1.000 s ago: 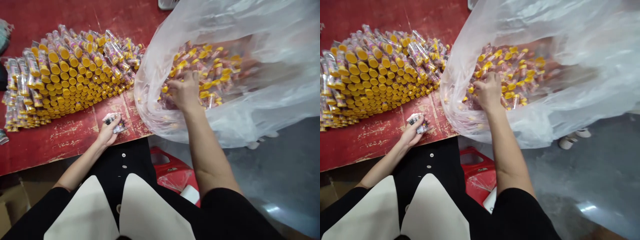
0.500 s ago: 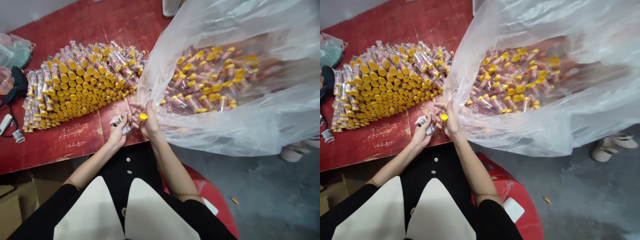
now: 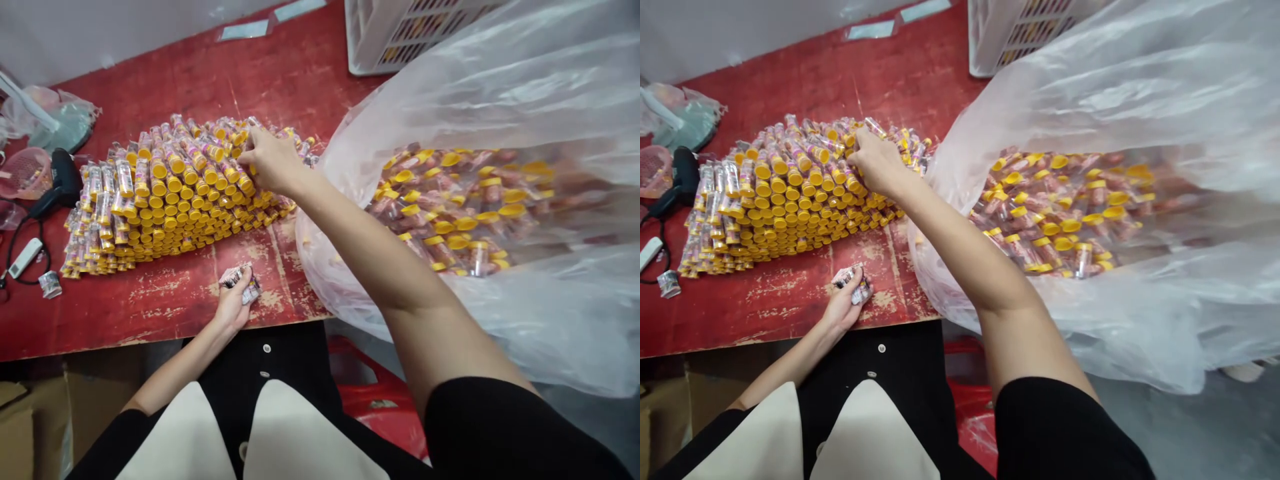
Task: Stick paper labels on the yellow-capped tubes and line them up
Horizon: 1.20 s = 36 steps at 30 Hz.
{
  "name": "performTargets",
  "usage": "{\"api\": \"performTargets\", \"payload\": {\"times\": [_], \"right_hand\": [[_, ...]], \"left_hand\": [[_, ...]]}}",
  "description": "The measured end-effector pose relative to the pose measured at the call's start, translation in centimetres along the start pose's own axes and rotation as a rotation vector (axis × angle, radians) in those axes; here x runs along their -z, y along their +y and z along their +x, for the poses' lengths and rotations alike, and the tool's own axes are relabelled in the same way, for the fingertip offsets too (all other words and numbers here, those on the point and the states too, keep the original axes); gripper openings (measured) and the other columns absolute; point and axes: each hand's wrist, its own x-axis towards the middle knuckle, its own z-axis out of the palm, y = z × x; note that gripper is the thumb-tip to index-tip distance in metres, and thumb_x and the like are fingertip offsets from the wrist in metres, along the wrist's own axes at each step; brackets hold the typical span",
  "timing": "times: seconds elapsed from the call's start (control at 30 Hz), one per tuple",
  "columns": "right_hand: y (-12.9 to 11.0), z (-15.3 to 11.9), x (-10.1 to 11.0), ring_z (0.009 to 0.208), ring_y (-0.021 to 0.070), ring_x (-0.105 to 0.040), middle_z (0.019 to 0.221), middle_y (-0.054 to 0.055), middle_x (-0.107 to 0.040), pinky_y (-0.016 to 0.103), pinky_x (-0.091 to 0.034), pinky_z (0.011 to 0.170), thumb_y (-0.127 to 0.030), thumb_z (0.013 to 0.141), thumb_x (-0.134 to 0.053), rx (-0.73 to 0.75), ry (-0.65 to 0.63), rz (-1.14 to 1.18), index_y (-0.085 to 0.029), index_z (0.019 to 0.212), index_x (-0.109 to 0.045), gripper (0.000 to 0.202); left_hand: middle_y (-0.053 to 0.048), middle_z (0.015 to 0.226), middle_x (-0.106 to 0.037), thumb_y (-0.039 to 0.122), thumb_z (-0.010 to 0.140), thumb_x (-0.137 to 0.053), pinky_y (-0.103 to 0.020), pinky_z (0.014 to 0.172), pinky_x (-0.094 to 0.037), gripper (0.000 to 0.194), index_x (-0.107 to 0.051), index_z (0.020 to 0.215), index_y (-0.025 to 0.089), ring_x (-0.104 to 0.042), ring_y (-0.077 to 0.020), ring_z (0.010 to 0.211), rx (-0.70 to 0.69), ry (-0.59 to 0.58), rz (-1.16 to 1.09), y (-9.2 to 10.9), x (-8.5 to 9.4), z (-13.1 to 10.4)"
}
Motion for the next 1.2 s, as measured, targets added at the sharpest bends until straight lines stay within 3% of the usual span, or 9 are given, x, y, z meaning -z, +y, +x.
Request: {"api": "performTargets", "payload": {"times": [0.27,0.47,0.57,0.67,0.8,0.9,1.0,1.1,1.2], "right_hand": [[1.2,-1.6,4.2,0.093,0.0231,-0.06,0.095,0.004,-0.071,0.04,-0.05,0.085,-0.055,0.078,-0.074,-0.117,0.128,0.512,-0.029,0.098,-0.071,0.033],[1.8,-8.7,7.8,0.066,0.015,-0.056,0.069,0.0,-0.062,0.031,-0.045,0.058,-0.064,0.07,-0.077,-0.42,0.168,0.816,-0.028,0.1,-0.072,0.047],[2.3,-12.7,9.2,0.056,0.01,-0.05,0.063,-0.002,-0.056,0.026,-0.038,0.05,-0.064,0.066,-0.08,-0.528,0.194,0.864,-0.024,0.095,-0.073,0.05],[2.5,-14.3,9.9,0.053,0.0075,-0.047,0.061,-0.002,-0.055,0.023,-0.036,0.047,-0.065,0.064,-0.081,-0.584,0.237,0.836,-0.021,0.088,-0.072,0.052],[2.1,-10.2,9.3,0.053,0.0077,-0.046,0.06,-0.001,-0.056,0.022,-0.038,0.047,-0.062,0.069,-0.079,-0.522,0.215,0.707,-0.02,0.086,-0.072,0.046],[1.0,-4.0,8.1,0.057,0.0091,-0.047,0.059,0.0,-0.057,0.024,-0.043,0.052,-0.053,0.075,-0.078,-0.375,0.046,0.562,-0.019,0.079,-0.071,0.035],[-0.1,1.1,7.0,0.059,0.0114,-0.051,0.058,0.0,-0.056,0.028,-0.048,0.06,-0.045,0.077,-0.078,-0.372,-0.133,0.436,-0.017,0.077,-0.071,0.029],[-0.3,2.2,6.3,0.065,0.0153,-0.057,0.062,0.002,-0.061,0.033,-0.052,0.067,-0.037,0.078,-0.076,-0.412,-0.176,0.343,-0.016,0.083,-0.072,0.022],[0.1,0.0,5.7,0.075,0.0203,-0.063,0.071,0.005,-0.066,0.039,-0.054,0.079,-0.027,0.072,-0.079,-0.397,-0.199,0.143,-0.015,0.079,-0.073,0.015]], "left_hand": [[0.003,0.072,-0.067,0.025,0.053,-0.095,-0.025,0.057,-0.052,0.045,-0.064,0.084,0.014,-0.063,-0.0101,0.059,0.0,-0.031,-0.019,0.3,-0.5,0.4],[0.001,0.073,-0.068,0.023,0.059,-0.092,-0.023,0.058,-0.052,0.04,-0.065,0.086,0.012,-0.065,-0.0104,0.062,0.007,-0.099,0.021,0.4,-1.1,0.5],[0.001,0.071,-0.068,0.022,0.061,-0.091,-0.023,0.058,-0.052,0.037,-0.065,0.086,0.012,-0.065,-0.0098,0.061,0.003,-0.119,0.03,0.0,-1.6,0.6],[0.001,0.069,-0.067,0.023,0.058,-0.092,-0.023,0.056,-0.051,0.039,-0.065,0.084,0.012,-0.064,-0.0098,0.059,-0.003,-0.15,0.041,-0.7,-2.3,0.5],[0.001,0.07,-0.067,0.026,0.058,-0.093,-0.023,0.056,-0.051,0.039,-0.066,0.083,0.012,-0.065,-0.0099,0.059,-0.002,-0.173,0.071,-1.6,-2.9,-0.1],[0.001,0.071,-0.068,0.027,0.058,-0.093,-0.022,0.058,-0.051,0.039,-0.066,0.082,0.012,-0.065,-0.0096,0.061,-0.006,-0.174,0.082,-1.7,-2.7,-0.8],[0.001,0.071,-0.068,0.029,0.052,-0.095,-0.024,0.059,-0.052,0.046,-0.066,0.083,0.012,-0.065,-0.0102,0.061,-0.028,-0.156,0.081,-1.3,-2.0,-1.5],[0.002,0.07,-0.067,0.03,0.042,-0.098,-0.025,0.059,-0.053,0.055,-0.066,0.083,0.013,-0.065,-0.0109,0.062,-0.057,-0.114,0.068,-0.7,-0.9,-1.8],[0.002,0.07,-0.066,0.032,0.038,-0.099,-0.024,0.057,-0.053,0.059,-0.065,0.083,0.013,-0.065,-0.011,0.062,-0.068,-0.086,0.055,-0.3,-0.1,-1.7]]}}
